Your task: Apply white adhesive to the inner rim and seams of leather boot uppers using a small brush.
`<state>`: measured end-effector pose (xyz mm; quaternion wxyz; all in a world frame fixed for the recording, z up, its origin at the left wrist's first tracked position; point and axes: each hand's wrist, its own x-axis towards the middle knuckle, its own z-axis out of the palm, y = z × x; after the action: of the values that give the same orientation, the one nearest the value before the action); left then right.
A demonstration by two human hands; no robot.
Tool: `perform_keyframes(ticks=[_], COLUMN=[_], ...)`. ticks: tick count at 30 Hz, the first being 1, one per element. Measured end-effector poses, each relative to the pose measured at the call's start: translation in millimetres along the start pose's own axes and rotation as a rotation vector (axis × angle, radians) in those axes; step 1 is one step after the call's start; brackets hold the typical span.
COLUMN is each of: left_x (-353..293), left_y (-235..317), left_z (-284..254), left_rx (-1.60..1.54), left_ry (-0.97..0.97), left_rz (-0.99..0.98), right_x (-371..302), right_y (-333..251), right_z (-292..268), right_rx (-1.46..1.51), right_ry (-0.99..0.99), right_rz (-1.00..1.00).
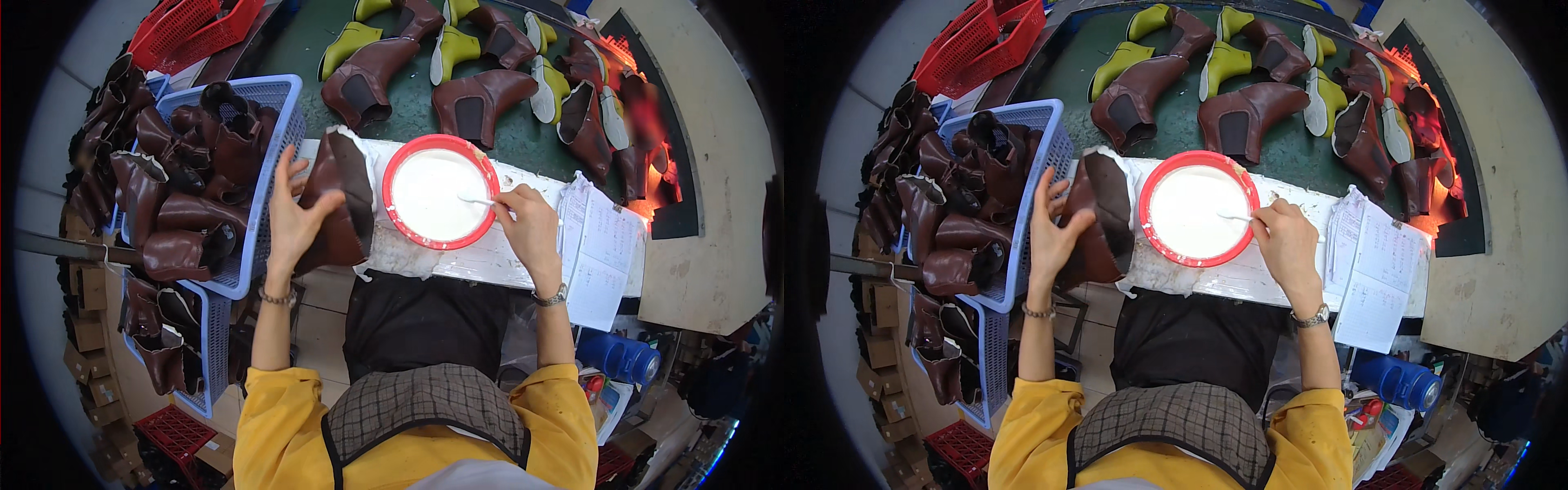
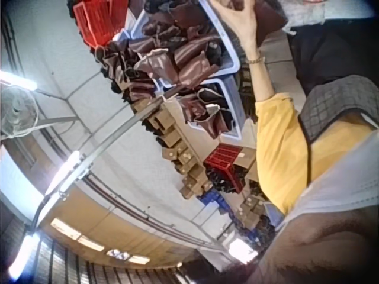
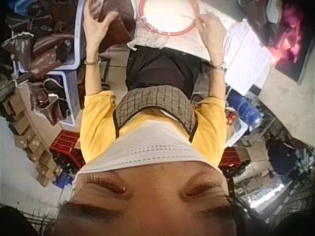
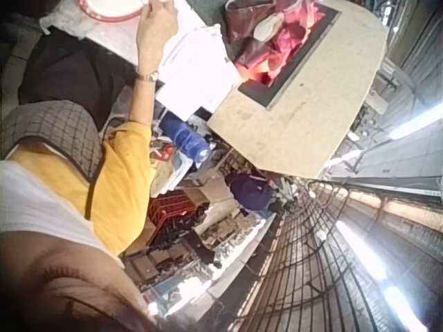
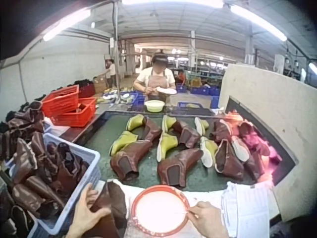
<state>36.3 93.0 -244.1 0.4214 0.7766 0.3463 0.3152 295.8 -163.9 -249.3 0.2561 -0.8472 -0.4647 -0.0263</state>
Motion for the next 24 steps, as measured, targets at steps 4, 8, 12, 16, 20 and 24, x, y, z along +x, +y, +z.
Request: perform_keyframes(ticks=[4, 8, 12, 16, 20, 24], left_x=[-37, -53, -74, -92, -91, -87], left_y=[-24, -21, -23, -34, -46, -20], left_z=[-6, -11, -7, -6, -12, -15], left_rx=[0.428, 0.424, 0.631, 0.679, 0.577, 0.418], left_ry=[-0.080, -0.222, -0.268, -0.190, -0.033, 0.107], left_rz=[0.198, 0.163, 0.164, 0.235, 0.275, 0.323], right_x=[-8, -4, -8, -12, -8, -13], right_y=[7, 6, 15, 19, 16, 15], right_z=[-7, -5, -2, -1, 0, -3], right_rx=[0.031, 0.269, 0.206, 0.248, 0.335, 0.086], right_ry=[-0.038, 0.036, -0.062, -0.038, 0.046, -0.057], right_rz=[0.104, 0.114, 0.109, 0.158, 0.110, 0.110])
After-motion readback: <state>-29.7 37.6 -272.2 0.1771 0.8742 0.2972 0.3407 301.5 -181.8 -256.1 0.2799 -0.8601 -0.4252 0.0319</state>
